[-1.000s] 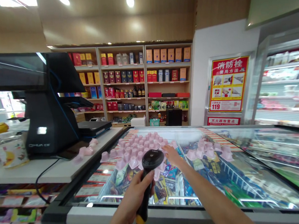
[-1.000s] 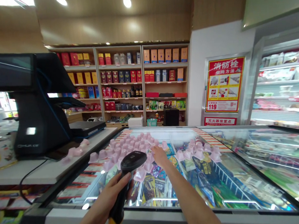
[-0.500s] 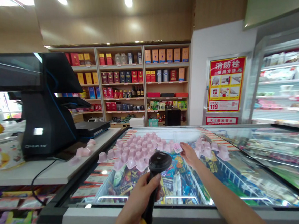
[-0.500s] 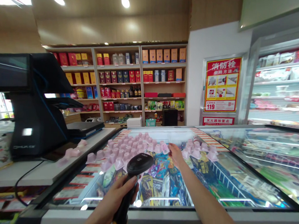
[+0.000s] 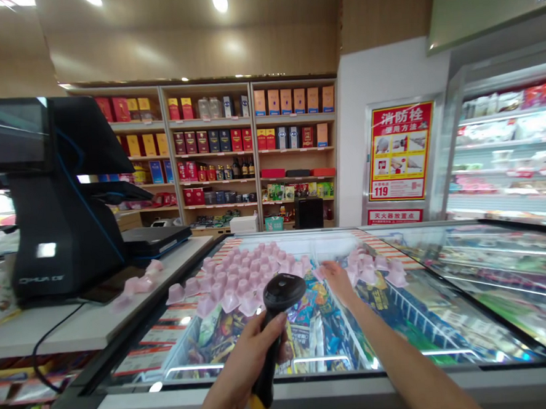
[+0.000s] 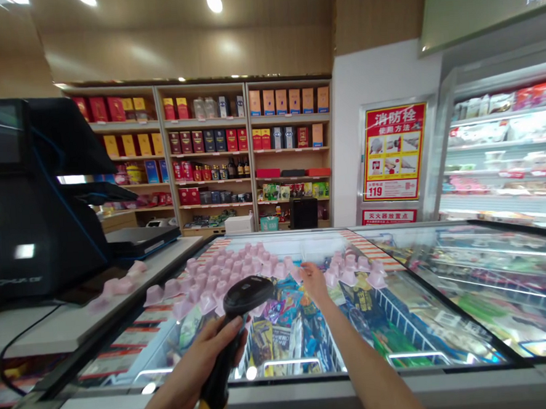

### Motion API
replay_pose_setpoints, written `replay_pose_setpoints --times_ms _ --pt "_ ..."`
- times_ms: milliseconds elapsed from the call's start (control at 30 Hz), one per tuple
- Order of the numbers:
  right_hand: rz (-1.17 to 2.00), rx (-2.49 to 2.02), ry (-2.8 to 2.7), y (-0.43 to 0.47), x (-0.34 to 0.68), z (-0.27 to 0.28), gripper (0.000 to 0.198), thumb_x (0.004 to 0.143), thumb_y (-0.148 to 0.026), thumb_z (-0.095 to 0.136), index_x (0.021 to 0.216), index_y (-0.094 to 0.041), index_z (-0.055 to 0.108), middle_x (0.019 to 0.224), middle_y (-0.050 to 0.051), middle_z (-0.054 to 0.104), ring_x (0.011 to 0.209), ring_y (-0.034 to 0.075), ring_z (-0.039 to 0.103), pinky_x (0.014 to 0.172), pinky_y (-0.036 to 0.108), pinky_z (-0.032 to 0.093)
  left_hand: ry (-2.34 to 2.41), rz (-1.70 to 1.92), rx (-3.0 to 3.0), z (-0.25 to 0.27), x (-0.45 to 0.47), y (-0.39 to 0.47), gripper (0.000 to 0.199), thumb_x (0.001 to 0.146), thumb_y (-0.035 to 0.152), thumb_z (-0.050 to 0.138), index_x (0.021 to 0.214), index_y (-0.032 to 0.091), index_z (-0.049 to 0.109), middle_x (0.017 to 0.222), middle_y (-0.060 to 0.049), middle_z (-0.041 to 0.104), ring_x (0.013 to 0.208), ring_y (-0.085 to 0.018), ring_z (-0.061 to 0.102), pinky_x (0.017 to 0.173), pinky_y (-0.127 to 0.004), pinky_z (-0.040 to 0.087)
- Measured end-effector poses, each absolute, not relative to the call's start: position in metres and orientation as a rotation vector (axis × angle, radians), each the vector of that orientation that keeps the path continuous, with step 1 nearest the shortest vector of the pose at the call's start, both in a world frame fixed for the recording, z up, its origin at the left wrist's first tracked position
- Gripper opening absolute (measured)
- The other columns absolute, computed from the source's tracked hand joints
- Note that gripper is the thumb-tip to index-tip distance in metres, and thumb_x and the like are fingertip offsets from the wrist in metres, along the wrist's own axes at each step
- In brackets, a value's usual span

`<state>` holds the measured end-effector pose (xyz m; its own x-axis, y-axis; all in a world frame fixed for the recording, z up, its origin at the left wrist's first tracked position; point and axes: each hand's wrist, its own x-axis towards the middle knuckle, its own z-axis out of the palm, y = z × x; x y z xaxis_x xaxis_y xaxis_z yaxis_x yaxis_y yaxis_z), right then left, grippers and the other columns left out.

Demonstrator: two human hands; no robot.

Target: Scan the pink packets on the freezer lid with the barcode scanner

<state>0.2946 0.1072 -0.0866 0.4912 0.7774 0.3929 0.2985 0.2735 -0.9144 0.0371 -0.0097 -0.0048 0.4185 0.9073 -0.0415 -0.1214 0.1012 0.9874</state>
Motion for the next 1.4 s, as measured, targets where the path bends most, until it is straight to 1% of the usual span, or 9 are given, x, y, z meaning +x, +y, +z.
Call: replay_pose_setpoints --times_ms 200,433,567,767,900,1033,1167,1267,1400 --pt "-0.246 -1.719 -1.552 0.112 0.3 -0.092 0.018 0.067 -0.015 0.046 0.081 -0.018 0.058 0.085 0.007 0.059 0.086 0.021 0.05 0.078 0.031 0.035 0.828 0.932 1.278 -0.015 0.031 0.004 0.031 0.064 0.045 0.057 0.064 0.015 0.049 0.052 0.003 0.049 0.044 -0.007 0.044 0.045 -0.02 0.034" --pt "-0.508 -1.922 -1.577 0.113 0.328 -0.095 0.019 0.068 -0.009 0.043 0.077 -0.016 0.058 0.082 0.01 0.057 0.086 0.022 0.048 0.079 0.032 0.032 0.853 0.978 1.236 -0.025 0.022 0.018 0.031 0.064 0.045 0.057 0.065 0.015 0.048 0.053 0.004 0.048 0.044 -0.006 0.044 0.045 -0.02 0.034" --pt "-0.577 -1.867 -1.431 0.124 0.319 -0.093 0.018 0.071 -0.017 0.043 0.082 -0.016 0.058 0.09 0.011 0.056 0.09 0.024 0.047 0.08 0.036 0.032 0.864 0.969 1.24 -0.028 0.017 0.023 0.033 0.064 0.047 0.056 0.065 0.015 0.048 0.052 0.004 0.047 0.044 -0.007 0.045 0.045 -0.02 0.034" --pt "-0.354 -1.626 -1.798 0.164 0.259 -0.095 0.031 0.073 -0.018 0.042 0.103 -0.017 0.052 0.103 0.01 0.055 0.1 0.021 0.046 0.085 0.033 0.032 0.863 0.985 1.221 -0.035 0.016 0.024 0.036 0.059 0.049 0.059 0.066 0.016 0.046 0.052 0.005 0.048 0.042 -0.006 0.043 0.045 -0.021 0.033" --pt "-0.357 -1.739 -1.762 0.168 0.247 -0.103 0.024 0.069 -0.018 0.049 0.092 -0.016 0.058 0.103 0.013 0.051 0.096 0.024 0.048 0.081 0.033 0.034 0.854 0.984 1.221 -0.03 0.012 0.015 0.034 0.062 0.048 0.057 0.068 0.016 0.046 0.052 0.005 0.047 0.043 -0.007 0.043 0.046 -0.021 0.032" --pt "-0.243 -1.688 -1.611 0.154 0.258 -0.101 0.021 0.067 -0.019 0.05 0.086 -0.017 0.057 0.089 0.009 0.054 0.084 0.022 0.05 0.076 0.033 0.037 0.845 0.981 1.245 -0.021 0.011 0.006 0.029 0.066 0.043 0.055 0.068 0.015 0.046 0.052 0.004 0.046 0.044 -0.007 0.043 0.047 -0.02 0.031" --pt "0.245 -1.452 -1.344 0.142 0.271 -0.094 0.012 0.057 -0.016 0.056 0.068 -0.019 0.057 0.072 0.003 0.056 0.077 0.019 0.051 0.075 0.031 0.036 0.818 0.964 1.255 -0.015 0.016 0.001 0.027 0.068 0.04 0.054 0.068 0.014 0.047 0.053 0.004 0.046 0.044 -0.006 0.042 0.046 -0.02 0.031" --pt "0.622 -1.275 -0.969 0.136 0.275 -0.088 0.011 0.054 -0.024 0.058 0.063 -0.019 0.056 0.058 0.0 0.056 0.064 0.018 0.053 0.065 0.03 0.039 0.79 0.934 1.263 -0.015 0.02 0.0 0.028 0.067 0.041 0.055 0.068 0.014 0.047 0.055 0.003 0.046 0.044 -0.006 0.042 0.046 -0.02 0.032" --pt "0.781 -1.14 -0.837 0.128 0.276 -0.078 0.018 0.057 -0.035 0.054 0.064 -0.019 0.054 0.049 -0.003 0.055 0.049 0.015 0.051 0.053 0.029 0.041 0.787 0.877 1.253 -0.016 0.026 -0.002 0.031 0.064 0.044 0.057 0.068 0.015 0.046 0.055 0.004 0.047 0.045 -0.006 0.043 0.046 -0.02 0.033"
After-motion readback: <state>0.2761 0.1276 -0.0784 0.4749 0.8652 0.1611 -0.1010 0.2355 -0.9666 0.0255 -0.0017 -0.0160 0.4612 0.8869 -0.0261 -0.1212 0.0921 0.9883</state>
